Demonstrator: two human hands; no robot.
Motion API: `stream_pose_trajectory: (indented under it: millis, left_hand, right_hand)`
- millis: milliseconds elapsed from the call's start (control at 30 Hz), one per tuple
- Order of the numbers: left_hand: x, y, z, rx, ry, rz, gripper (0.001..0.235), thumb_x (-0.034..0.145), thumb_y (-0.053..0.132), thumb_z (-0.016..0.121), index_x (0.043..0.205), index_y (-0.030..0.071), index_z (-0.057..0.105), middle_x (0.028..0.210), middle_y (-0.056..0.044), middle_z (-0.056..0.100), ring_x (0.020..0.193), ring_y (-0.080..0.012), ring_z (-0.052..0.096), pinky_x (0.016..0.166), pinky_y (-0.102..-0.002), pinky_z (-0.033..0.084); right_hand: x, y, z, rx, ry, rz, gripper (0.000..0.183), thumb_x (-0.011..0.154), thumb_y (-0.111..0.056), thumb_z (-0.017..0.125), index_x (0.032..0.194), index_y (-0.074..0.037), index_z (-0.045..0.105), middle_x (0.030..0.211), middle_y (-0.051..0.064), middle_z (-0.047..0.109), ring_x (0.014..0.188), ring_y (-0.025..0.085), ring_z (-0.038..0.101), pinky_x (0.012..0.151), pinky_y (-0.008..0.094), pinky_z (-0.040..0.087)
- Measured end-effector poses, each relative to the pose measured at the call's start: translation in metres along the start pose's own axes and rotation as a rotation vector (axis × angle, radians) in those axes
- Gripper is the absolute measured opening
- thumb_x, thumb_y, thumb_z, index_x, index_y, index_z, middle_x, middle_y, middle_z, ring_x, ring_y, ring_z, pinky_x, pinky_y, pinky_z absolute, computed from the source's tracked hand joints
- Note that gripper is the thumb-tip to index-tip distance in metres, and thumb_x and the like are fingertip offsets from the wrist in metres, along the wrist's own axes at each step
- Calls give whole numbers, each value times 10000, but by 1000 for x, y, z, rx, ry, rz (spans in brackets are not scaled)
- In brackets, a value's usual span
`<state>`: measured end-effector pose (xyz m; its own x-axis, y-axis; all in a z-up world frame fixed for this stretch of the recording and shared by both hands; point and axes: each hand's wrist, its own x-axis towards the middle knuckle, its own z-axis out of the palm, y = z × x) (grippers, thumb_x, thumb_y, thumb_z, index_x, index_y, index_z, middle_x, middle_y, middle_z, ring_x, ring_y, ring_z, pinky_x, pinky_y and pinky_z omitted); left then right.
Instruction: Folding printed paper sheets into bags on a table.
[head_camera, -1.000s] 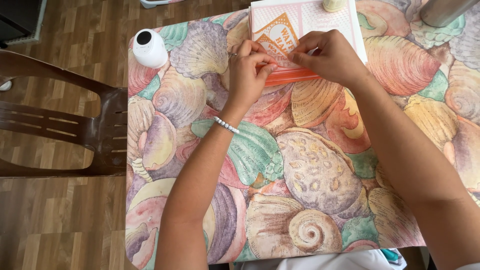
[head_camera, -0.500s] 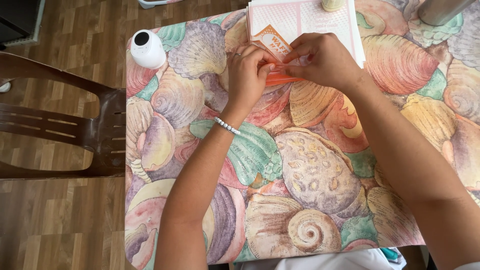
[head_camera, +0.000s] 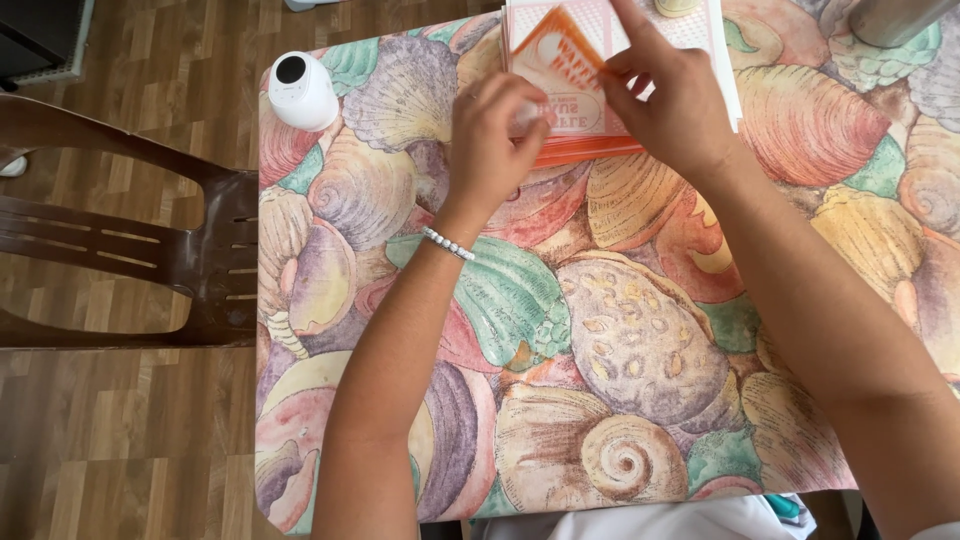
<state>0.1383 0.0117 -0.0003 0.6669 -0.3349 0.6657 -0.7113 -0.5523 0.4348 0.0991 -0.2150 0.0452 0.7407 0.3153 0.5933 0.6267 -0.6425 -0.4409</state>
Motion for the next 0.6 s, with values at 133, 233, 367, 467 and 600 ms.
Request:
stream_pose_trajectory:
  millis: [133, 233, 367, 467, 600]
  left_hand:
    - [-1, 5, -3, 50, -57, 44, 137, 910, 246, 753, 989, 134, 752, 1001, 0, 679, 1007, -225, 607, 885, -393, 477]
    - [1, 6, -4, 43, -57, 22, 151, 872, 255, 804, 953, 136, 755, 1032, 2, 714, 1003, -220, 649, 889, -399, 509]
    - [-1, -7, -8, -157, -50, -163, 107, 838, 107, 773, 796, 67, 683, 692, -29, 609, 666, -181, 528, 555, -321, 402]
    - [2, -11, -14, -356, 23, -355, 142, 893, 121, 736, 770, 87, 675, 624, 10, 600, 553, -101, 490, 501, -265, 360]
    - [17, -14, -30, -548, 251, -569, 475, 940, 581, 508, 708, 167, 536, 633, 68, 430, 597, -77, 373, 586, -242, 295]
  right_hand:
    - [-3, -4, 3, -113, 75, -69, 673, 1103, 69, 693, 1671, -84, 365, 1031, 48, 755, 832, 245, 666, 790, 370, 544]
    - [-1, -22, 1, -67, 3, -145, 124, 982, 101, 682, 945, -4, 625, 1476, 188, 661, 627, 201, 629, 583, 330, 497]
    - [4, -32, -7, 123, -92, -80, 440, 972, -157, 774, 1352, 49, 692, 992, 77, 754, 839, 202, 694, 787, 331, 565]
    - [8, 3, -14, -39, 45, -93, 386, 1026, -208, 830, 1255, 96, 765, 1097, 187, 769, 954, 251, 726, 810, 361, 587]
    - [4, 90, -9, -512, 221, -21, 270, 1049, -269, 895, 1256, -97, 877, 948, 94, 734, 823, 311, 657, 589, 431, 484]
